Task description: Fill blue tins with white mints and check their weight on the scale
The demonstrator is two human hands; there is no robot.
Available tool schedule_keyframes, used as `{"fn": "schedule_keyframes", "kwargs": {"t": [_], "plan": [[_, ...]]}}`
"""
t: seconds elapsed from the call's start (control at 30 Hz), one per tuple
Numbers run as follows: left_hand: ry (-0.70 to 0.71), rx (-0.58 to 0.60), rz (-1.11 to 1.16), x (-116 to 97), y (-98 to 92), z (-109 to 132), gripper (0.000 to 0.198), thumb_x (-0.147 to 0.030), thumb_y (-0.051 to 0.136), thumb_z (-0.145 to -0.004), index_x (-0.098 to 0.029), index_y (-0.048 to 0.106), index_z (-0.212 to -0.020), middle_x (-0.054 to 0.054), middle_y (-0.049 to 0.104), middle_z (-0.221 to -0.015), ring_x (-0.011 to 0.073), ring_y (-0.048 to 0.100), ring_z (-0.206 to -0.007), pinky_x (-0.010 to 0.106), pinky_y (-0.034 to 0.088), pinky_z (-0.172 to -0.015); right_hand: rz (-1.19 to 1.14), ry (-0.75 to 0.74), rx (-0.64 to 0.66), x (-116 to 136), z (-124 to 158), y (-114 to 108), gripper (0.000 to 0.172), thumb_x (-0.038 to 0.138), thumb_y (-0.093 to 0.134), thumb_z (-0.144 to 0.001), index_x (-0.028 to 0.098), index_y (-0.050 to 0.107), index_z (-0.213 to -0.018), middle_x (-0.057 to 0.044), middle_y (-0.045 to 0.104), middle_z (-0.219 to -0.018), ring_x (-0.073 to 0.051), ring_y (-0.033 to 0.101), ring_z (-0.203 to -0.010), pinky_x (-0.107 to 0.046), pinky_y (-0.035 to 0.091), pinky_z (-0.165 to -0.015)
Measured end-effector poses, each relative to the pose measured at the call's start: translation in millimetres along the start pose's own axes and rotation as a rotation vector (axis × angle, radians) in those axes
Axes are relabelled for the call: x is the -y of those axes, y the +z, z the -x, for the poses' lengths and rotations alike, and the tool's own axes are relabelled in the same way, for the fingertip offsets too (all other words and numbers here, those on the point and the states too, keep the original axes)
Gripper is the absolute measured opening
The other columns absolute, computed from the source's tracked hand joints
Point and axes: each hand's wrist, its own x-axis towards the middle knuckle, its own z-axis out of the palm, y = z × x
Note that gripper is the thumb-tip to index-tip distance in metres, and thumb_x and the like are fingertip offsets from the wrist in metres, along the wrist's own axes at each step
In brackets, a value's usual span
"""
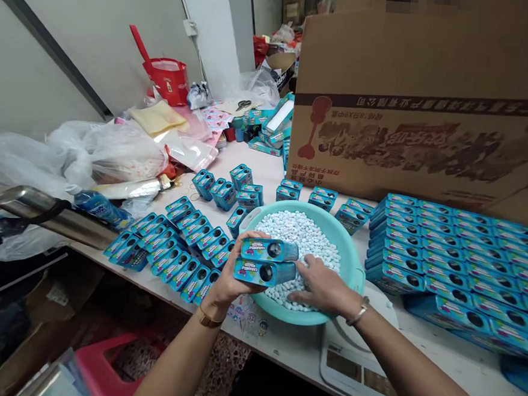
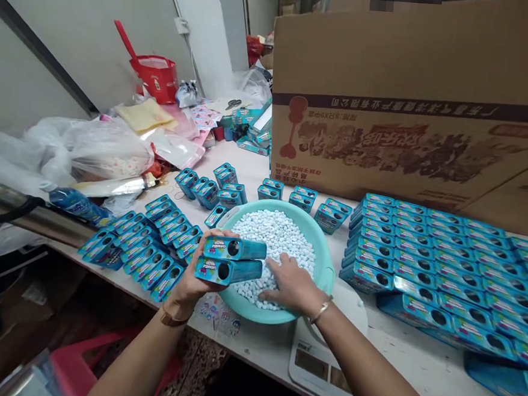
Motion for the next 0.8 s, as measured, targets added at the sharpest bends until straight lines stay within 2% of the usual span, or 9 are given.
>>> {"fn": "schedule_keyframes", "kwargs": {"t": [0.1,0.17,0.27,0.37,0.47,0.53,0.63,0.73,0.8], "plan": [[-0.014,0.007,-0.046,-9,0.9,2,0.078,-0.032,0.091,-0.055,-0.029,0.050,-0.120,0.004,0.056,-0.122,0.0273,0.056,-0.120,0.040,0.044,-0.104,0.012,0.029,0.006,6,-11,8,0.039,0.034,0.061,-0.086,0.020,0.060,-0.122,-0.017,0.060,-0.122,-0.033,0.061,-0.106,-0.039,0.048,-0.082],[-0.109,-0.013,-0.095,-13,4.8,2,0.077,-0.025,0.088,-0.058,-0.027,0.048,-0.124,0.004,0.059,-0.117,0.0252,0.061,-0.109,0.038,0.048,-0.097,-0.171,0.074,-0.044,3,-18,8,0.022,0.024,0.058,-0.086,0.021,0.063,-0.107,-0.011,0.066,-0.108,-0.026,0.064,-0.094,-0.034,0.048,-0.078],[-0.254,-0.059,-0.155,-10,12.1,-1,0.078,-0.018,0.082,-0.060,-0.024,0.043,-0.127,0.003,0.061,-0.108,0.0219,0.063,-0.095,0.036,0.051,-0.087,-0.733,0.182,-0.151,-8,-25,-1,0.005,0.027,0.061,-0.083,0.022,0.061,-0.085,-0.001,0.065,-0.078,-0.016,0.059,-0.066,-0.025,0.043,-0.055],[-0.250,-0.122,-0.295,2,18.7,-10,0.077,-0.012,0.078,-0.057,-0.023,0.044,-0.126,0.005,0.059,-0.113,0.0248,0.061,-0.104,0.040,0.048,-0.095,-1.431,0.309,-0.295,-8,-26,-19,0.013,0.031,0.066,-0.080,0.023,0.057,-0.084,0.005,0.057,-0.063,-0.008,0.044,-0.043,-0.018,0.028,-0.037],[-0.227,-0.179,-0.530,17,25.4,-20,0.075,-0.004,0.073,-0.052,-0.021,0.048,-0.121,0.008,0.055,-0.121,0.0302,0.052,-0.120,0.047,0.039,-0.107,-1.884,0.349,-0.528,12,-28,-36,0.013,0.024,0.066,-0.079,0.023,0.054,-0.084,0.005,0.058,-0.062,-0.008,0.052,-0.044,-0.018,0.041,-0.040],[-0.255,-0.167,-0.636,23,30.2,-25,0.074,-0.002,0.071,-0.049,-0.020,0.050,-0.119,0.009,0.054,-0.122,0.0320,0.049,-0.122,0.049,0.036,-0.109,-1.996,0.328,-0.702,30,-30,-44,0.011,0.022,0.063,-0.079,0.023,0.053,-0.085,0.005,0.062,-0.064,-0.012,0.062,-0.053,-0.024,0.054,-0.051],[-0.288,-0.119,-0.667,25,36.5,-28,0.074,-0.001,0.071,-0.048,-0.018,0.051,-0.117,0.010,0.055,-0.121,0.0326,0.049,-0.120,0.048,0.036,-0.109,-1.972,0.215,-0.901,51,-35,-50,0.013,0.023,0.063,-0.078,0.024,0.054,-0.088,0.006,0.063,-0.065,-0.017,0.070,-0.064,-0.030,0.059,-0.062],[-0.254,-0.084,-0.619,23,39.3,-26,0.078,-0.001,0.072,-0.047,-0.019,0.051,-0.119,0.009,0.054,-0.124,0.0315,0.049,-0.122,0.047,0.036,-0.109,-1.916,0.172,-1.010,59,-37,-52,0.014,0.024,0.062,-0.077,0.024,0.055,-0.089,0.008,0.060,-0.062,-0.017,0.071,-0.064,-0.030,0.059,-0.064],[-0.221,-0.070,-0.582,24,39.6,-26,0.078,-0.002,0.072,-0.048,-0.020,0.050,-0.120,0.008,0.053,-0.124,0.0304,0.049,-0.122,0.046,0.036,-0.109,-1.939,0.185,-1.008,61,-37,-53,0.014,0.025,0.062,-0.077,0.023,0.056,-0.089,0.009,0.057,-0.058,-0.016,0.070,-0.062,-0.031,0.059,-0.066]]}}
